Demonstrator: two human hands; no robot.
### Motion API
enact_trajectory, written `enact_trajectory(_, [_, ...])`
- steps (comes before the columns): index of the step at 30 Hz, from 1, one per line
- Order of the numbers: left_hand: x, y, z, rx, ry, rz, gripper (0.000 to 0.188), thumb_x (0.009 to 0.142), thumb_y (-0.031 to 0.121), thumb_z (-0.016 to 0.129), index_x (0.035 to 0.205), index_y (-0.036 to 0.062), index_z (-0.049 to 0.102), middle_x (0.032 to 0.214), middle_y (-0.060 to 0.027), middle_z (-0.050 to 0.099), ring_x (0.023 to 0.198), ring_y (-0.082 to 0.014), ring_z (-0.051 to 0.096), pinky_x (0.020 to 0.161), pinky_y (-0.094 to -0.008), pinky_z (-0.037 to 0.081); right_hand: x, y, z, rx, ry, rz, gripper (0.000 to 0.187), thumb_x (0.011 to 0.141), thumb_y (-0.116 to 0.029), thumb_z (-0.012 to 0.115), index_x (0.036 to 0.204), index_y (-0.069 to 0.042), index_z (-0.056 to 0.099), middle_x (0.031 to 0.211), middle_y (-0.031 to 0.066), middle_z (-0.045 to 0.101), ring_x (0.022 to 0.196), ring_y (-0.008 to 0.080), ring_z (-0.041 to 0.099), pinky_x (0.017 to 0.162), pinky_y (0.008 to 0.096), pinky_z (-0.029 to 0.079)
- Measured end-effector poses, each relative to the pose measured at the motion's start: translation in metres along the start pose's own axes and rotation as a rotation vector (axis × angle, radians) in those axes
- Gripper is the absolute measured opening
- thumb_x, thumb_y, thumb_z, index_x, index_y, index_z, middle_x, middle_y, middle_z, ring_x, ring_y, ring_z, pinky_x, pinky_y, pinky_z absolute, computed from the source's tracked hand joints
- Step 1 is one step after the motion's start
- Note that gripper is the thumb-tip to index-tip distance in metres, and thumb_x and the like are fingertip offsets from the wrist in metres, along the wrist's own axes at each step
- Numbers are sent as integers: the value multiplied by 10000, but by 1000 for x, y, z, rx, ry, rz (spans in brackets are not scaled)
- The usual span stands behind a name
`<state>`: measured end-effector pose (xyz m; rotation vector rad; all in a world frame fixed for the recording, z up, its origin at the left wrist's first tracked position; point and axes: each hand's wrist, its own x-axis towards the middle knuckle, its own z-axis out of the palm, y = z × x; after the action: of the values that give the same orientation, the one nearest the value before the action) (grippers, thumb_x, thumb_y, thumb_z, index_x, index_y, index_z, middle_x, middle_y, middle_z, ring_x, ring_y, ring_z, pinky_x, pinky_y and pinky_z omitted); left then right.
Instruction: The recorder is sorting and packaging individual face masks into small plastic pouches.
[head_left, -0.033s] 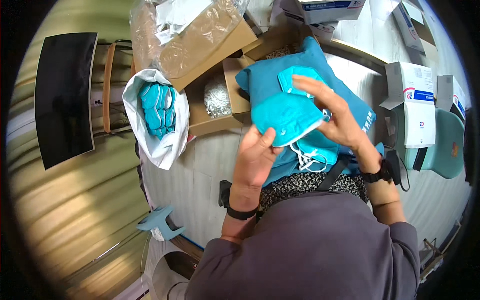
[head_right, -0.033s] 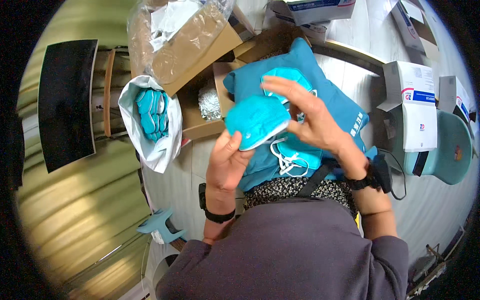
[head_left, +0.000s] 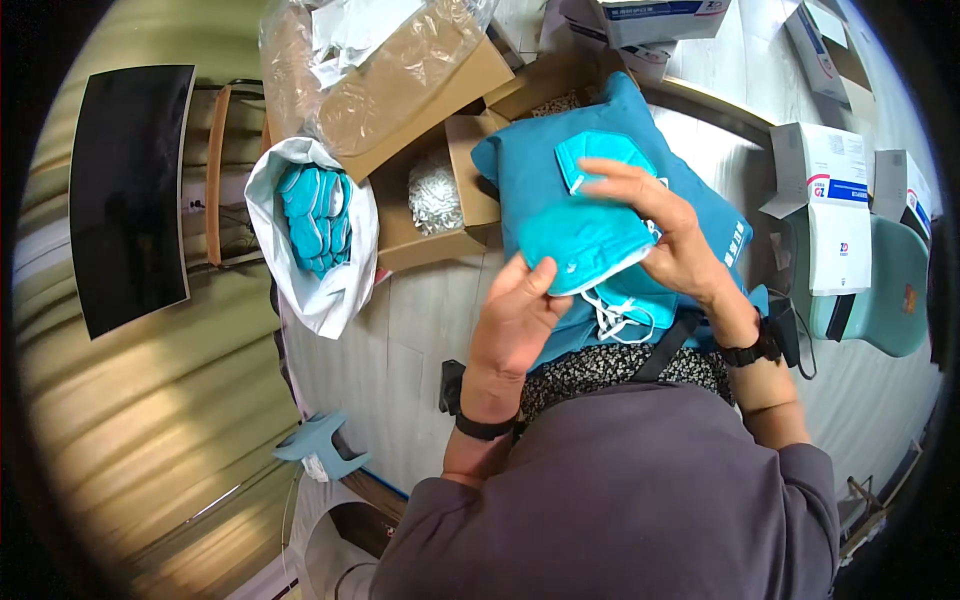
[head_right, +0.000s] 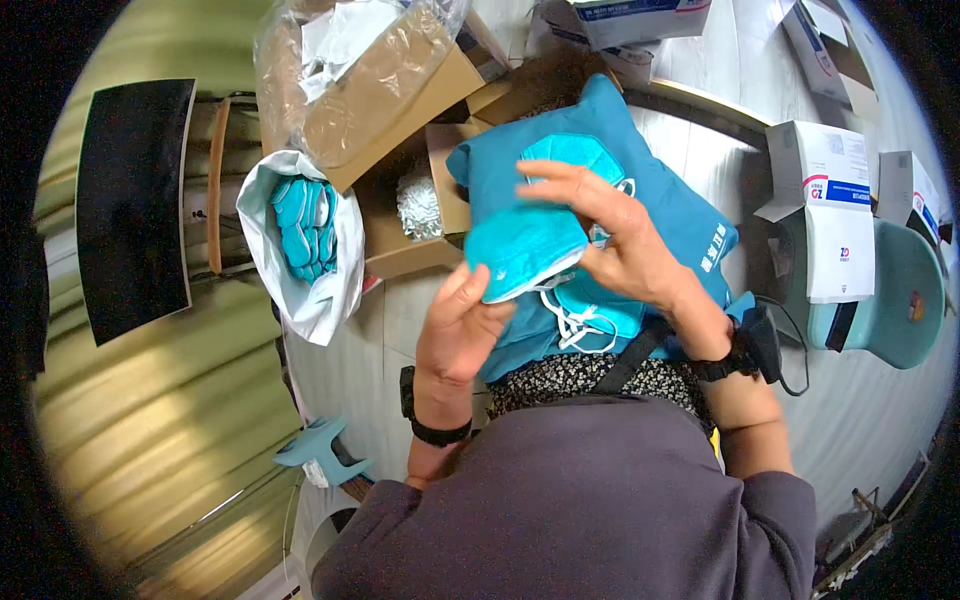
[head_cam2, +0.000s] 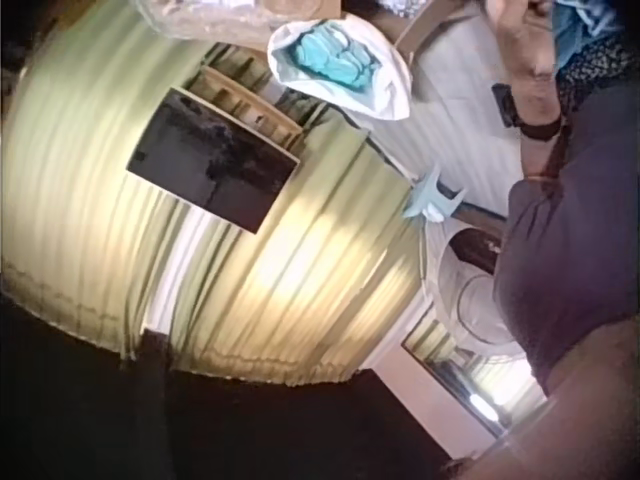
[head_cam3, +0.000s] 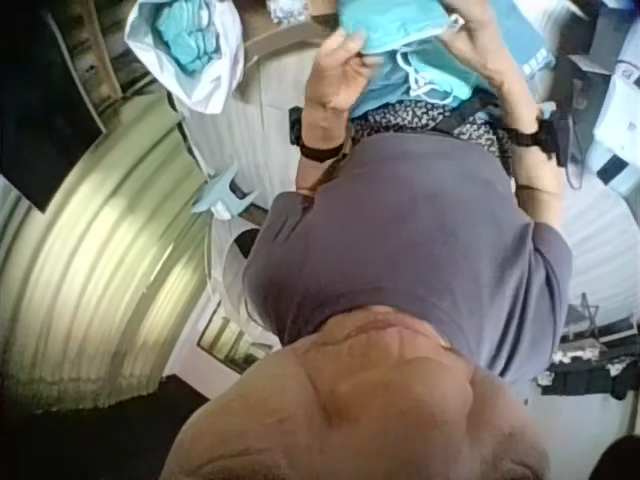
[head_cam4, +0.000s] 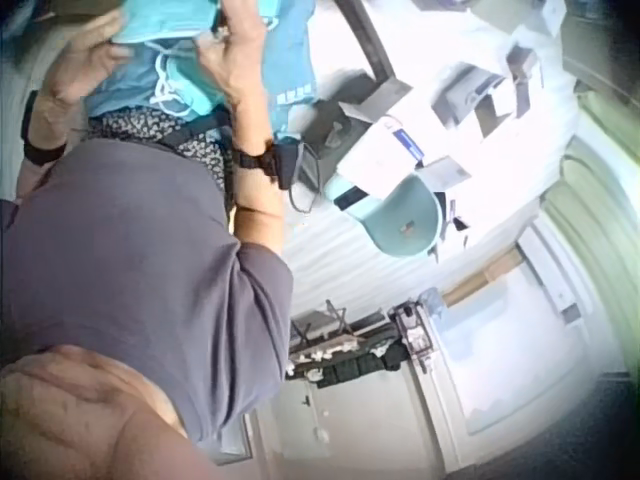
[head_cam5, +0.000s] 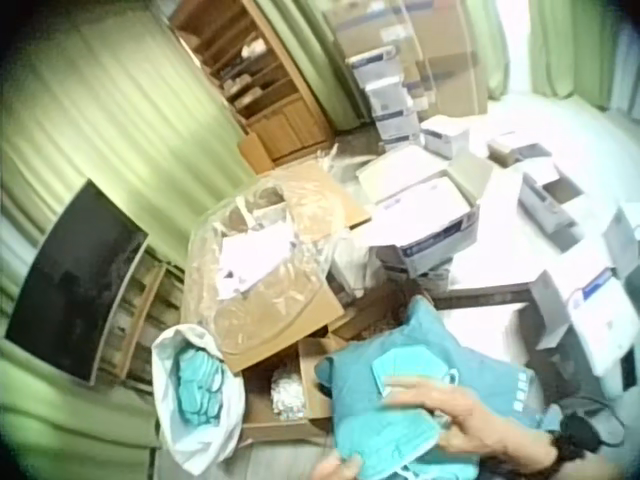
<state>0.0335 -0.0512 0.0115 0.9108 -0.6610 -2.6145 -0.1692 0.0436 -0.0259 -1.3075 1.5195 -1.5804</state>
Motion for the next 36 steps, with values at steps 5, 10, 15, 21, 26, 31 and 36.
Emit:
enact_trajectory(5, [-5,-16,-26,461,138,110,463,913,255,723,1241,0,520,970,-43,596,762,-93,537,615,-236,445,-7,24,-1,85,-62,292,109,880,-99,676,900,-11,614,766,26,568,709,103,469,622,269,409])
enact_trajectory(10, [5,-7,-6,1218,224,607,215,853,110,770,957,-11,627,765,-31,586,614,-69,519,547,-223,406,-2,18,5,89,-76,261,185,876,-123,712,950,0,596,770,25,554,638,80,424,571,266,392])
enact_trajectory(15, [11,-15,-13,1073,298,499,172,883,61,727,804,-22,599,691,-47,563,553,-56,497,484,-237,374,2,1,18,-72,269,165,254,794,-108,790,992,-46,643,873,24,613,593,69,473,518,249,387])
enact_trajectory(21, [12,-15,-10,1479,314,709,140,853,11,729,768,-27,624,646,-27,584,588,-54,578,509,-215,408,-3,7,33,-147,19,-17,193,795,-101,772,891,-36,617,781,110,579,606,227,555,550,316,440])
enact_trajectory(26, [-4,-13,-4,1288,333,692,223,786,-31,753,684,-19,555,621,-83,538,496,-104,503,455,-281,368,6,29,16,-365,148,-98,117,813,-5,702,844,-24,592,723,136,585,616,268,596,556,344,460])
enact_trajectory(31, [-38,-1,-13,1028,490,617,110,866,17,709,794,-22,637,676,-34,598,526,-54,527,459,-232,385,3,63,-36,-383,344,188,69,878,2,669,862,1,601,677,40,554,630,80,492,563,273,433])
enact_trajectory(36, [-10,5,-9,661,501,693,110,915,52,676,922,-40,616,773,-78,675,613,-102,629,536,-228,511,5,23,16,-126,-94,93,254,922,-63,630,1170,-14,660,1009,116,676,729,160,587,680,305,482])
